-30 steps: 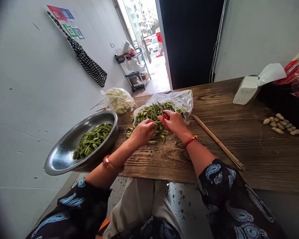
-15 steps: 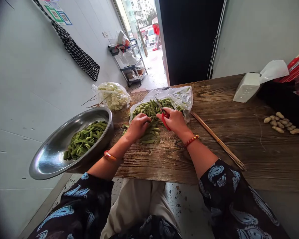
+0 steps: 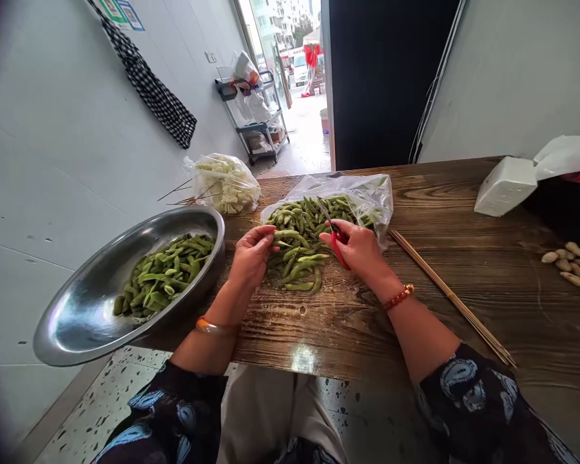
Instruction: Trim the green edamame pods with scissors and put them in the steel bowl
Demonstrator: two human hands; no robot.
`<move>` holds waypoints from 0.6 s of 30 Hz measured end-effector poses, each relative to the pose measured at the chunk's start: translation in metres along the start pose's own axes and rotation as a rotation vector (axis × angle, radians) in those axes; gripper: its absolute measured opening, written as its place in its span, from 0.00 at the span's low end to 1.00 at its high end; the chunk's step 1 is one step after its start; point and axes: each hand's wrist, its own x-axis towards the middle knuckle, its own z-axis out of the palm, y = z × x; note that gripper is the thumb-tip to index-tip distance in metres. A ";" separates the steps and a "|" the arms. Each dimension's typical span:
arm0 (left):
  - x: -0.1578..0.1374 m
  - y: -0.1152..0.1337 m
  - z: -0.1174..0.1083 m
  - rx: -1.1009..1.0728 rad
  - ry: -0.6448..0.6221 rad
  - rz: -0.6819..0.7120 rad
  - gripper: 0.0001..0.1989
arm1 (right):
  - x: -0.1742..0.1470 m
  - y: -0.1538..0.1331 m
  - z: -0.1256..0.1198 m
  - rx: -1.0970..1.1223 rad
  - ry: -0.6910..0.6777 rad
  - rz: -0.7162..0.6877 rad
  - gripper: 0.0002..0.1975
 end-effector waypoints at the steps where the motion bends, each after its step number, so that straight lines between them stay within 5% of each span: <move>1: -0.001 0.000 -0.001 -0.011 -0.007 -0.017 0.11 | -0.001 -0.001 0.000 -0.007 -0.007 -0.001 0.25; 5: -0.005 -0.003 -0.002 0.112 -0.063 0.006 0.10 | -0.004 -0.004 0.002 -0.019 -0.037 0.012 0.25; 12: -0.008 -0.009 -0.003 0.707 -0.216 0.375 0.10 | -0.005 -0.002 0.004 -0.079 -0.062 0.046 0.26; 18: -0.009 -0.004 -0.002 0.821 -0.243 0.515 0.13 | -0.003 0.001 0.002 -0.065 -0.044 0.055 0.27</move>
